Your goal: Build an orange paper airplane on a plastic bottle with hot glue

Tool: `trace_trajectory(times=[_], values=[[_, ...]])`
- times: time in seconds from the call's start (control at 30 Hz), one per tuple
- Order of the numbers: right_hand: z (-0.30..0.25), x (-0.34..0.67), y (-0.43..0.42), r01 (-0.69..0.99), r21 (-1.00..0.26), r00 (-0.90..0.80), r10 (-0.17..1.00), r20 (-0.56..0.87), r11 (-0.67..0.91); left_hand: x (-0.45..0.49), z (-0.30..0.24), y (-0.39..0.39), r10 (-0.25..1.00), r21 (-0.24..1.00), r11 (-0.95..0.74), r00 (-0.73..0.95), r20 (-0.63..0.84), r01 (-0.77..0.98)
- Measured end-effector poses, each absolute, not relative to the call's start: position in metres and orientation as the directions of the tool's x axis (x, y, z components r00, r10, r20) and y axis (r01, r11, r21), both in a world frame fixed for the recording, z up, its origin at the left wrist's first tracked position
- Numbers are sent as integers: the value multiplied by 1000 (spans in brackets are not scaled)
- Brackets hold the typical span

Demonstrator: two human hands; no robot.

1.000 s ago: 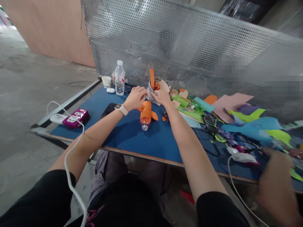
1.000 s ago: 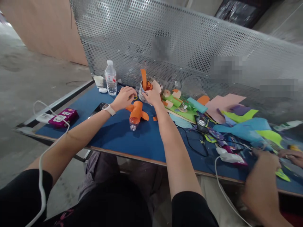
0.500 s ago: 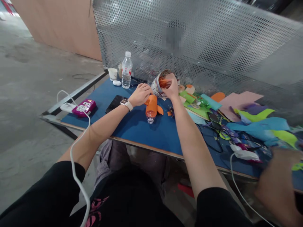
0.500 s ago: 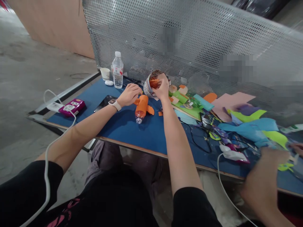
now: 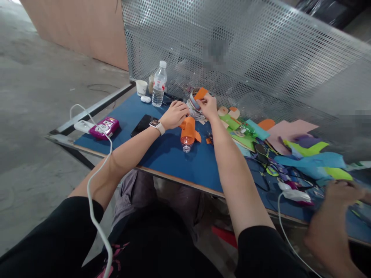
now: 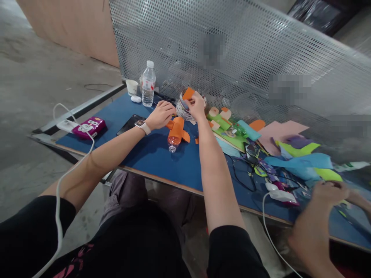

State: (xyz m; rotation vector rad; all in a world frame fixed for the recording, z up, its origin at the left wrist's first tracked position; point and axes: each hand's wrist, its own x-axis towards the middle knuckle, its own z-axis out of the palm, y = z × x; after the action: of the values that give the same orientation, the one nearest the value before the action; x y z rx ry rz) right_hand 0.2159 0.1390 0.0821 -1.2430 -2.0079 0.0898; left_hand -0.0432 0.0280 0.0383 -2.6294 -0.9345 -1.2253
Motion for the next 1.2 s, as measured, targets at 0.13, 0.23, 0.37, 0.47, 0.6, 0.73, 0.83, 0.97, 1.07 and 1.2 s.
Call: trace_trajectory(times=[0.13, 0.23, 0.37, 0.47, 0.6, 0.73, 0.83, 0.97, 1.07, 1.2], values=[[89, 215, 130, 745, -536, 30, 782, 623, 398, -44, 40, 26, 512, 175, -793, 482, 712, 584], [96, 223, 134, 743, -561, 166, 713, 682, 365, -43, 41, 24, 522, 183, -792, 491, 697, 583], [104, 235, 143, 637, -600, 230, 624, 747, 484, -39, 40, 23, 536, 197, -782, 476, 697, 592], [107, 240, 133, 611, -583, 205, 604, 770, 536, -36, 39, 22, 554, 218, -767, 452, 700, 603], [107, 235, 93, 388, -740, 220, 725, 653, 549, -33, 42, 18, 564, 270, -761, 396, 725, 590], [97, 222, 41, 272, -812, 194, 797, 572, 516, -23, 43, 14, 539, 318, -784, 330, 775, 533], [80, 211, 8, 194, -852, 151, 843, 516, 486, -11, 39, 12, 499, 312, -824, 344, 796, 473], [55, 210, -16, 27, -919, 150, 907, 394, 394, 1, 35, 8, 530, 305, -815, 422, 735, 492], [43, 216, -17, -5, -919, 152, 909, 389, 394, 0, 37, 5, 561, 323, -799, 435, 704, 508], [39, 222, -11, 47, -922, 212, 898, 385, 384, -4, 41, -3, 521, 296, -825, 443, 730, 481]])
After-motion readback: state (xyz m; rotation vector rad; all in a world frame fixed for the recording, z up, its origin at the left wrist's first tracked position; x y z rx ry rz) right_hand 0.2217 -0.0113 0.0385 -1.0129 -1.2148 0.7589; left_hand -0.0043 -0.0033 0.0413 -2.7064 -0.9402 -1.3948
